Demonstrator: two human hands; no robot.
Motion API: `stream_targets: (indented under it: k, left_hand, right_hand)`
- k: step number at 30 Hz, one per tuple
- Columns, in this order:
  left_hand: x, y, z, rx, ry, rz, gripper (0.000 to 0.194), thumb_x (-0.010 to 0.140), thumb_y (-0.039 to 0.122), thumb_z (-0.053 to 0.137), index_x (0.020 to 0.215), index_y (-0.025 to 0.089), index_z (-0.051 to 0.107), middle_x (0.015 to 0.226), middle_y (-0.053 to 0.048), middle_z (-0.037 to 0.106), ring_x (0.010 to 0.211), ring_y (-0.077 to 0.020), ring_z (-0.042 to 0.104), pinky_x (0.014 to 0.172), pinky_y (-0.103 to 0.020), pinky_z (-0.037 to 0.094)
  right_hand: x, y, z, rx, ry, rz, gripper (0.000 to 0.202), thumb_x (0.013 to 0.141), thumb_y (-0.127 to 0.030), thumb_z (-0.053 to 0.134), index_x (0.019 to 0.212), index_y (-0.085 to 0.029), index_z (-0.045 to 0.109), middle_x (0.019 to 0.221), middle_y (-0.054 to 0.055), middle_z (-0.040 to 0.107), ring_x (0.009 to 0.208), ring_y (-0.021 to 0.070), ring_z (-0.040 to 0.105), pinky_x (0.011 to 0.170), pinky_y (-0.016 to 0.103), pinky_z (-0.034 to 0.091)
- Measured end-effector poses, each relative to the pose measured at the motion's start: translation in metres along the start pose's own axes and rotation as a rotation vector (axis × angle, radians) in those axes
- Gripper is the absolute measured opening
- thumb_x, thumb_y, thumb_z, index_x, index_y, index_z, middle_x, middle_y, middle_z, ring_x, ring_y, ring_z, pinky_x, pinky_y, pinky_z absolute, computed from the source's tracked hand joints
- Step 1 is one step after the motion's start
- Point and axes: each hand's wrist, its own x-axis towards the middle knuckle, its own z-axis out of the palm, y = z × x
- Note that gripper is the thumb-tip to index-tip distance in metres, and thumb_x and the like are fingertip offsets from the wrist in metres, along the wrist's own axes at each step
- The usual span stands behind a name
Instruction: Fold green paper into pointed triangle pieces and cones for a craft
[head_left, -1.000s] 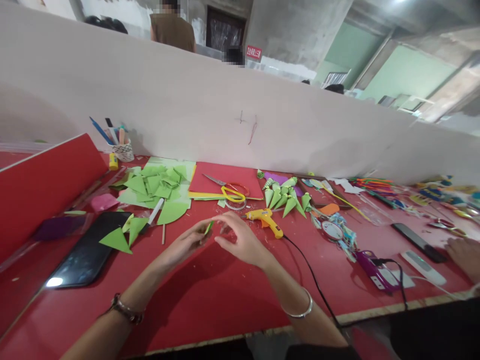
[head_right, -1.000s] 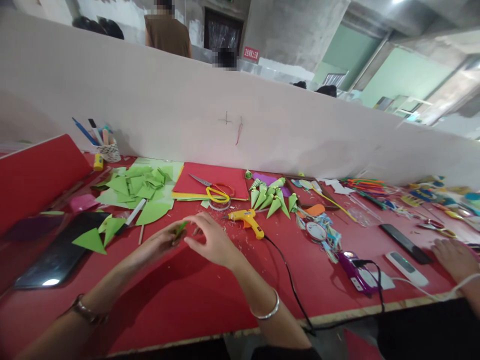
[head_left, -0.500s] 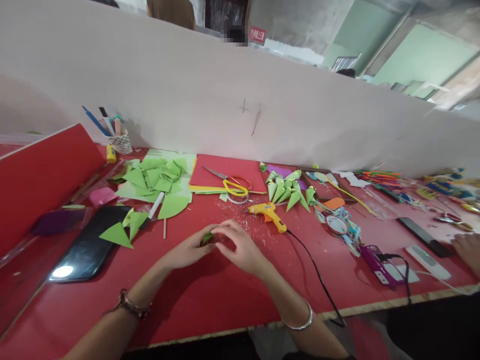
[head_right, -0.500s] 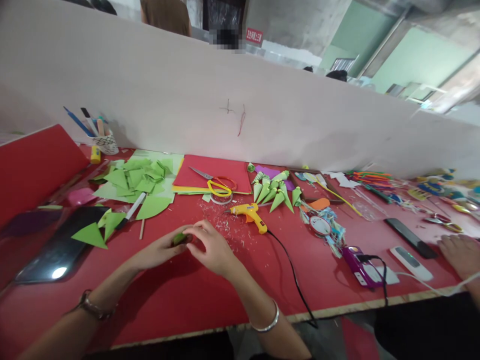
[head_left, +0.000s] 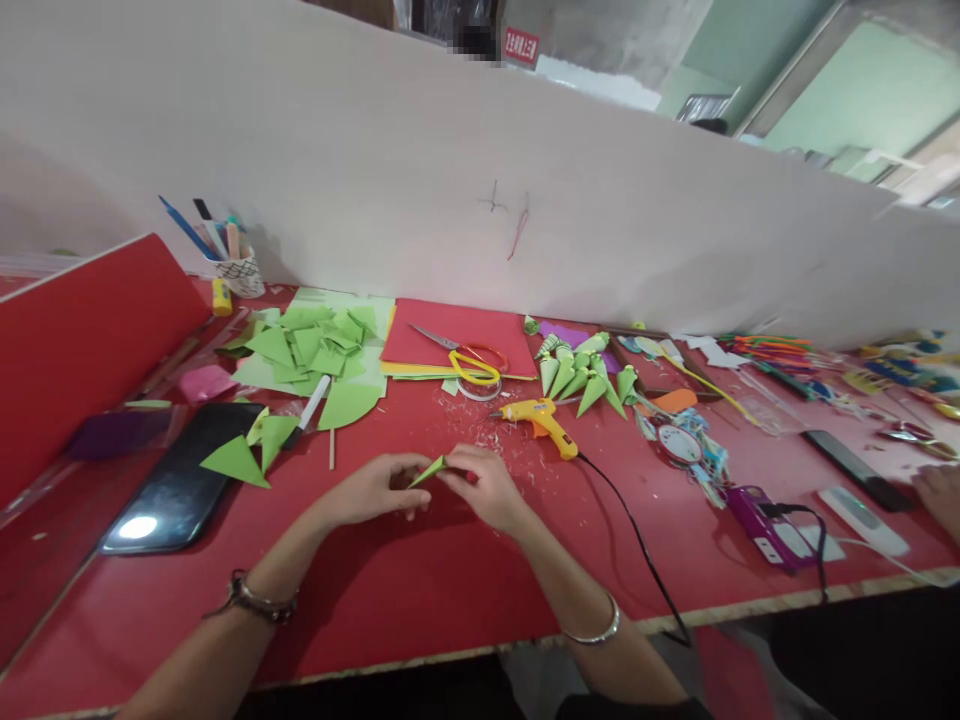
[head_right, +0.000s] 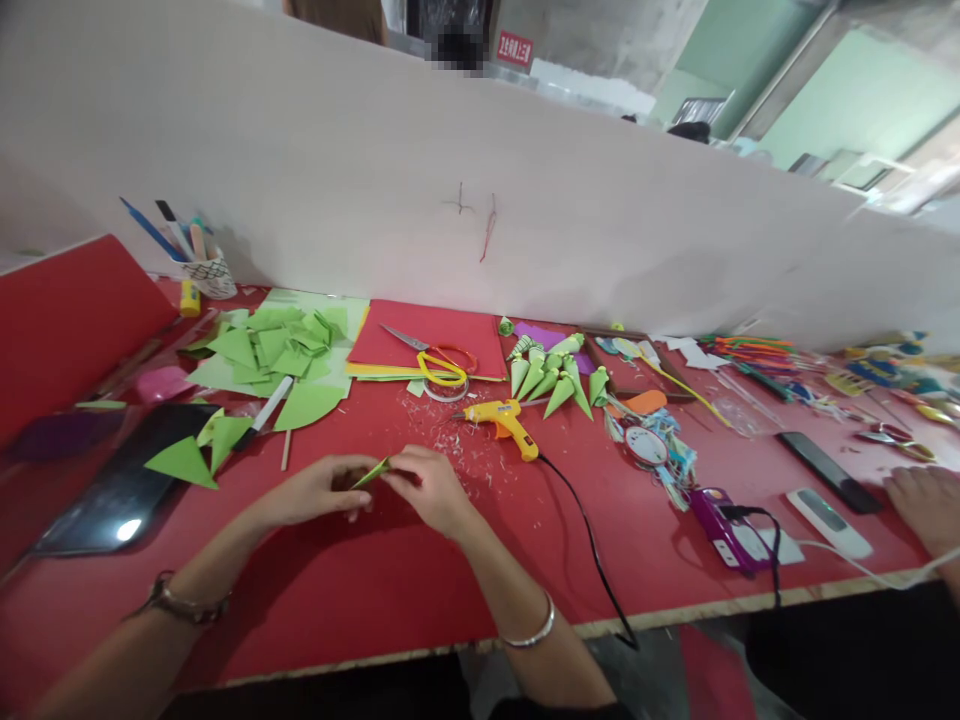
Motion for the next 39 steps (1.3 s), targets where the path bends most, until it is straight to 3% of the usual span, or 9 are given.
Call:
stream_targets:
  k: [2, 5, 12, 16, 25, 28, 32, 39]
  left_hand:
    - [-0.002, 0.0, -0.003, -0.065, -0.064, -0.077, 0.028, 0.077, 0.041, 0.051, 0.08, 0.013, 0.056, 0.057, 0.001, 0.061, 0.045, -0.0097, 0.054, 0.048, -0.021, 0.042]
    - [-0.003, -0.001, -0.004, -0.089, -0.063, -0.146, 0.033, 0.075, 0.046, 0.052, 0.062, 0.015, 0.049, 0.047, 0.003, 0.057, 0.037, -0.0084, 0.051, 0.041, -0.019, 0.038]
    - [-0.002, -0.005, 0.0, 0.041, -0.041, -0.199, 0.029, 0.073, 0.042, 0.054, 0.065, 0.015, 0.054, 0.044, 0.004, 0.055, 0.036, -0.0081, 0.049, 0.037, -0.017, 0.034]
    - [-0.002, -0.006, 0.0, 0.039, -0.055, -0.201, 0.027, 0.074, 0.041, 0.054, 0.067, 0.015, 0.056, 0.043, 0.005, 0.054, 0.036, -0.0078, 0.048, 0.038, -0.016, 0.034]
    - [-0.001, -0.007, -0.001, 0.004, -0.089, -0.22, 0.028, 0.071, 0.043, 0.056, 0.069, 0.015, 0.056, 0.041, 0.006, 0.052, 0.032, -0.0074, 0.045, 0.036, -0.017, 0.033]
    - [-0.001, -0.009, 0.0, -0.002, -0.078, -0.213, 0.028, 0.07, 0.043, 0.056, 0.065, 0.016, 0.053, 0.04, 0.006, 0.052, 0.03, -0.0067, 0.043, 0.035, -0.017, 0.032]
    - [-0.003, -0.007, 0.001, 0.005, -0.039, -0.213, 0.034, 0.072, 0.046, 0.054, 0.056, 0.016, 0.049, 0.038, 0.005, 0.051, 0.03, -0.007, 0.043, 0.033, -0.016, 0.029]
    - [-0.009, -0.009, 0.0, -0.002, 0.021, -0.22, 0.039, 0.073, 0.052, 0.049, 0.057, 0.016, 0.049, 0.041, 0.003, 0.054, 0.034, -0.0089, 0.049, 0.038, -0.018, 0.037]
  right_hand:
    - [0.0, 0.001, -0.002, 0.049, 0.051, 0.001, 0.021, 0.085, -0.027, 0.046, 0.073, -0.017, 0.059, 0.066, -0.001, 0.049, 0.064, 0.0111, 0.046, 0.06, 0.022, 0.036]
    - [0.0, 0.004, -0.004, 0.091, 0.068, 0.013, 0.02, 0.084, -0.025, 0.047, 0.071, -0.016, 0.058, 0.065, -0.001, 0.049, 0.063, 0.0102, 0.045, 0.058, 0.021, 0.035]
    - [-0.004, 0.012, -0.001, 0.095, -0.308, 0.157, 0.021, 0.077, -0.032, 0.055, 0.084, -0.015, 0.064, 0.06, -0.002, 0.057, 0.051, 0.0076, 0.042, 0.048, 0.019, 0.03]
    - [-0.004, 0.011, -0.001, 0.204, -0.396, 0.172, 0.023, 0.078, -0.032, 0.053, 0.088, -0.015, 0.064, 0.067, 0.001, 0.065, 0.054, 0.0085, 0.049, 0.051, 0.018, 0.035]
    - [-0.002, 0.013, 0.001, 0.133, -0.446, 0.103, 0.022, 0.079, -0.032, 0.052, 0.089, -0.016, 0.064, 0.067, 0.0, 0.065, 0.057, 0.0096, 0.053, 0.053, 0.018, 0.037]
    - [-0.002, 0.014, 0.004, 0.178, -0.392, 0.118, 0.022, 0.08, -0.032, 0.051, 0.086, -0.015, 0.064, 0.066, 0.0, 0.063, 0.059, 0.0098, 0.054, 0.055, 0.018, 0.038]
    - [-0.002, 0.016, 0.005, 0.309, -0.329, 0.203, 0.03, 0.081, -0.039, 0.048, 0.073, -0.013, 0.061, 0.057, -0.001, 0.056, 0.047, 0.0063, 0.046, 0.047, 0.017, 0.036]
    - [-0.001, 0.017, 0.004, 0.383, -0.318, 0.222, 0.04, 0.081, -0.047, 0.045, 0.064, -0.013, 0.057, 0.058, 0.0, 0.057, 0.044, 0.0054, 0.044, 0.046, 0.017, 0.036]
